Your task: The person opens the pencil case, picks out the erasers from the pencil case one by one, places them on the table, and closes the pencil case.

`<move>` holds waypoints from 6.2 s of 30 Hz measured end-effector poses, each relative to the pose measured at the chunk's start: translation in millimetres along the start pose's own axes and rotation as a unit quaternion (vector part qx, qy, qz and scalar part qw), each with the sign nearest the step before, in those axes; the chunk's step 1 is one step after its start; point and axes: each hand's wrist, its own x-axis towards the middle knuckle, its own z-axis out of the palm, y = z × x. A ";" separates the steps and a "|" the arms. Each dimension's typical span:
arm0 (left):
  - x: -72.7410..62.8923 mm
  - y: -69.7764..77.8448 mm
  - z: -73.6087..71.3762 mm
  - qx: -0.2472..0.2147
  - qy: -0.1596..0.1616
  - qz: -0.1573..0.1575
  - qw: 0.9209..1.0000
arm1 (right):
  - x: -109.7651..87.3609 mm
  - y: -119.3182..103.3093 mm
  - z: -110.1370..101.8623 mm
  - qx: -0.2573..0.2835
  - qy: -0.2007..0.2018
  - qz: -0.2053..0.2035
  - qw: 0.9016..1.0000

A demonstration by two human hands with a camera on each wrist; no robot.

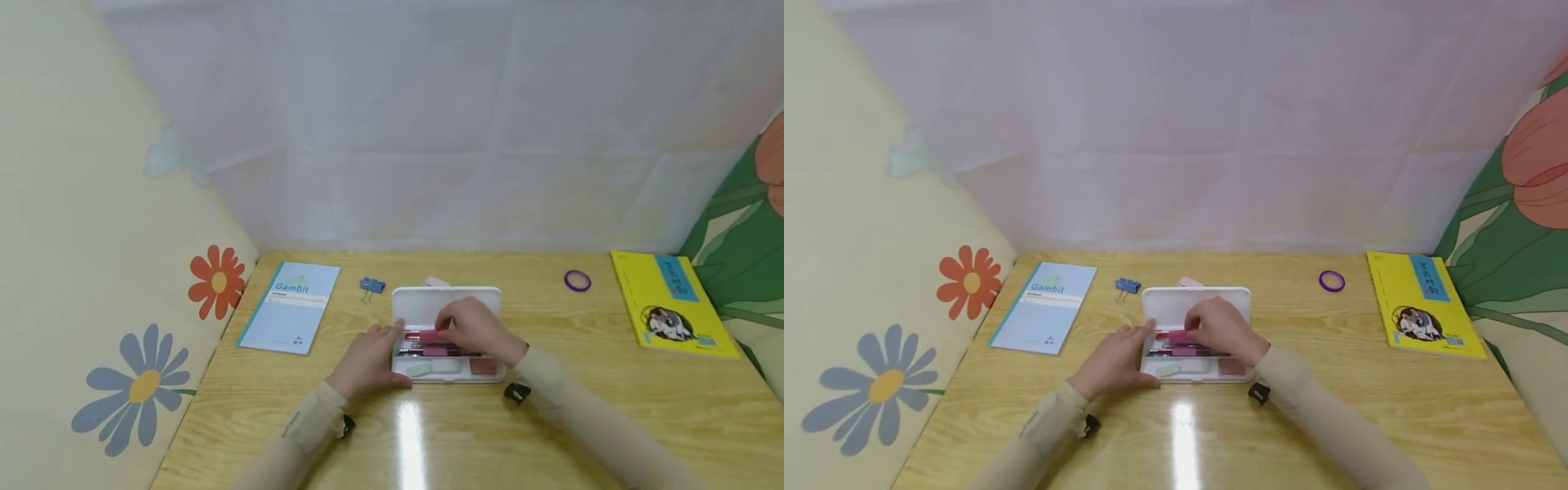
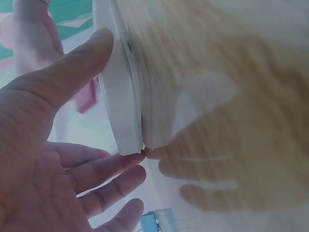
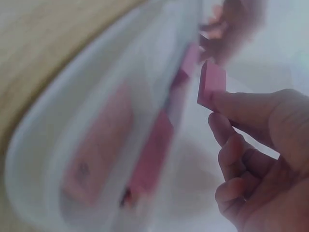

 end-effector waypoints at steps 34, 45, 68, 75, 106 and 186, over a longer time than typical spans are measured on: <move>0.2 2.0 -1.0 0.001 -0.003 -0.010 1.000 | -114.7 145.3 -88.6 -0.011 0.053 0.186 0.981; 0.9 1.3 0.1 0.003 -0.007 -0.013 1.000 | -116.2 157.0 -83.8 -0.013 0.023 0.204 0.979; 0.6 2.2 -0.8 0.003 -0.019 -0.027 0.999 | -103.0 131.0 -63.0 -0.001 0.143 0.120 0.982; -0.1 3.1 -1.6 -0.002 -0.022 -0.028 0.999 | -89.6 89.8 -41.4 0.046 0.153 0.087 0.983; -0.4 3.5 -3.2 0.012 -0.021 -0.016 1.000 | -30.2 -4.1 26.4 0.002 0.002 -0.010 1.000; -1.2 4.2 -2.5 0.016 -0.019 -0.019 1.000 | -158.9 180.6 -95.1 -0.031 0.028 0.241 0.970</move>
